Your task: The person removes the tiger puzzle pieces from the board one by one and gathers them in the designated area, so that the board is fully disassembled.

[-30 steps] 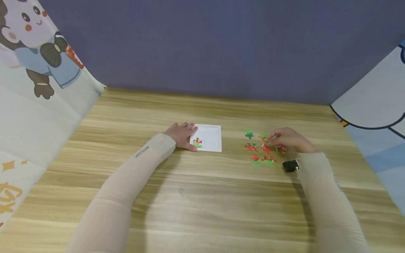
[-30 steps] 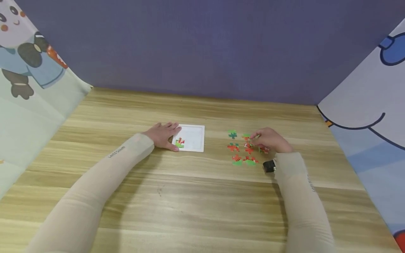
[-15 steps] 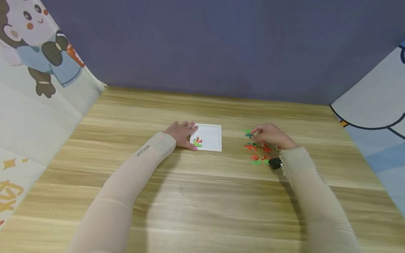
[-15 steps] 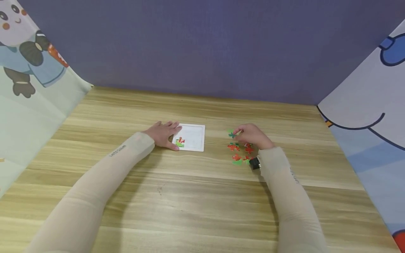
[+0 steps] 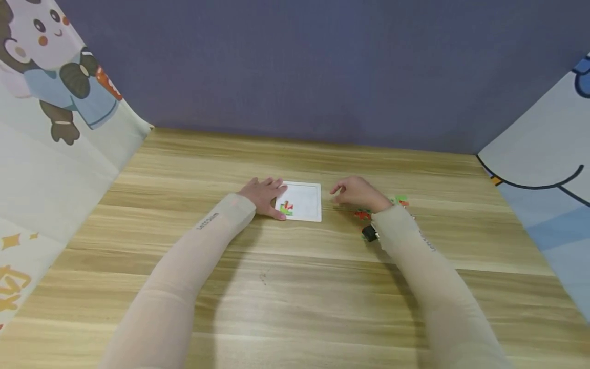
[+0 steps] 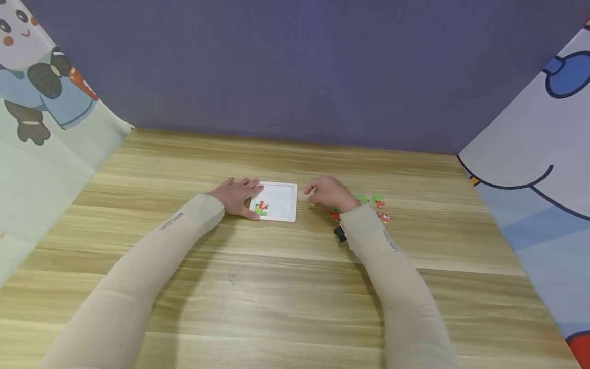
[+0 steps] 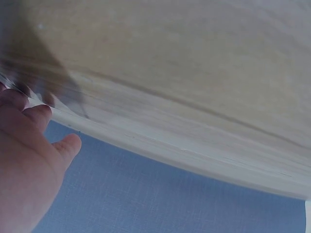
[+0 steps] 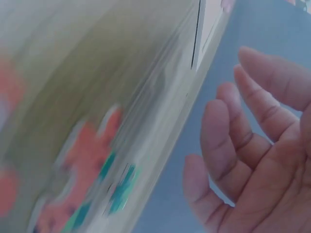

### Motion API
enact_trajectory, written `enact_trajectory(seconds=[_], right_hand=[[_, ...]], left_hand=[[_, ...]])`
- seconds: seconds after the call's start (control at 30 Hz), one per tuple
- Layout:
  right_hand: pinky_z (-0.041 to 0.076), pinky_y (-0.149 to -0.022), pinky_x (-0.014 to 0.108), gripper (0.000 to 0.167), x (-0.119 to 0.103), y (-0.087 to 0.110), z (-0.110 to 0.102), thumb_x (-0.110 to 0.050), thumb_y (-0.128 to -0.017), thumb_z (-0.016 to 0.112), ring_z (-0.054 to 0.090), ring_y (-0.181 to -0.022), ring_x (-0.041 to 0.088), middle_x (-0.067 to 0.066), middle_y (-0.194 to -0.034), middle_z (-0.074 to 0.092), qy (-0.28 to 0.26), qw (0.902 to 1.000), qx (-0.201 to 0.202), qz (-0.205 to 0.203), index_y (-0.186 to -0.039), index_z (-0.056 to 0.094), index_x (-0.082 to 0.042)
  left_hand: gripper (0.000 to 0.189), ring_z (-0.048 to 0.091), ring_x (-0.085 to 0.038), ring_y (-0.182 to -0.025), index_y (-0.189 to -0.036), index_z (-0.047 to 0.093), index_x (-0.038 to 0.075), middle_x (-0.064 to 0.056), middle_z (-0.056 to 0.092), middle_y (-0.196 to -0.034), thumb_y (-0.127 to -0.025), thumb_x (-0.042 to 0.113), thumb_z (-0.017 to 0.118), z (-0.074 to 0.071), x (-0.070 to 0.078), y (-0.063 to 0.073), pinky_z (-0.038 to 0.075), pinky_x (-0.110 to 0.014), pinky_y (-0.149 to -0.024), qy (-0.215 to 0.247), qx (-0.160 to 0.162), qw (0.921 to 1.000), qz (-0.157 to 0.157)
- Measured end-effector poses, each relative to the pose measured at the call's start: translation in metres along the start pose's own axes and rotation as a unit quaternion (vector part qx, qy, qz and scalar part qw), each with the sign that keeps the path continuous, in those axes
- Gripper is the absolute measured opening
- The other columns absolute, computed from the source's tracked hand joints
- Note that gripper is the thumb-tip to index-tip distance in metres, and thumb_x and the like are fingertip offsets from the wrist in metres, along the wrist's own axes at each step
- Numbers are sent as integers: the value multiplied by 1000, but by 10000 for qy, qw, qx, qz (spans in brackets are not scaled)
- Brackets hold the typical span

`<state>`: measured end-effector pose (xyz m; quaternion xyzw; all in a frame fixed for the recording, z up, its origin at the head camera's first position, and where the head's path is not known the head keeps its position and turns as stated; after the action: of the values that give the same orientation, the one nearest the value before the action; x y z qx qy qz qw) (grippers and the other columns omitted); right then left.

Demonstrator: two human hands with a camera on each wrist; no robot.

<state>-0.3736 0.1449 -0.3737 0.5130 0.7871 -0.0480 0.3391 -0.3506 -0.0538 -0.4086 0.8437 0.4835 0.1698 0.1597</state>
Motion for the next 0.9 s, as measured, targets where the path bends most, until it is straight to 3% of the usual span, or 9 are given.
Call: enact_trajectory(seconds=[0.2, 0.43, 0.6, 0.9], right_hand=[[47, -78, 38, 24, -18, -21, 8, -12, -85, 67, 57, -83, 21, 10, -98, 67, 359, 9986, -152, -357, -107, 70, -2], [48, -76, 35, 23, -40, -45, 23, -11, -85, 68, 57, -80, 19, 7, -93, 68, 1001, 9919, -454, -637, -107, 71, -4], [49, -78, 35, 27, -55, -56, 32, -13, -86, 68, 58, -86, 19, 7, -101, 68, 1296, 9879, -612, -589, -113, 70, -6], [47, -93, 43, 34, -71, -69, 46, -15, -85, 68, 58, -110, 24, 7, -124, 63, 1681, 9809, -870, -460, -119, 69, -12]], left_hand=[[101, 7, -30, -146, -155, 14, 12, -9, 5, -160, -82, 70, 54, -4, -2, -4, 4, -54, -114, 41, 38, 10000, -33], [99, 7, -29, -146, -155, 13, 15, -6, 4, -160, -83, 69, 54, -4, -8, -13, 4, -54, -115, 37, 56, 9997, -216], [99, 7, -29, -146, -155, 14, 15, -6, 5, -160, -83, 70, 53, -7, -8, -13, 5, -55, -115, 58, 41, 9996, -270], [98, 9, -30, -145, -155, 16, 15, -5, 7, -160, -83, 69, 55, -10, -11, -15, 6, -55, -114, 31, 141, 9994, -306]])
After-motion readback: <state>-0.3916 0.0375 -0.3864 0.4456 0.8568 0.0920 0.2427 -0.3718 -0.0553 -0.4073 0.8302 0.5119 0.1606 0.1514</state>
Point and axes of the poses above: each hand's wrist, its own y-axis away from the middle knuckle, its own z-axis out of the palm, x = y × z, the point moved 8 cm from there along -y, towards the middle knuckle
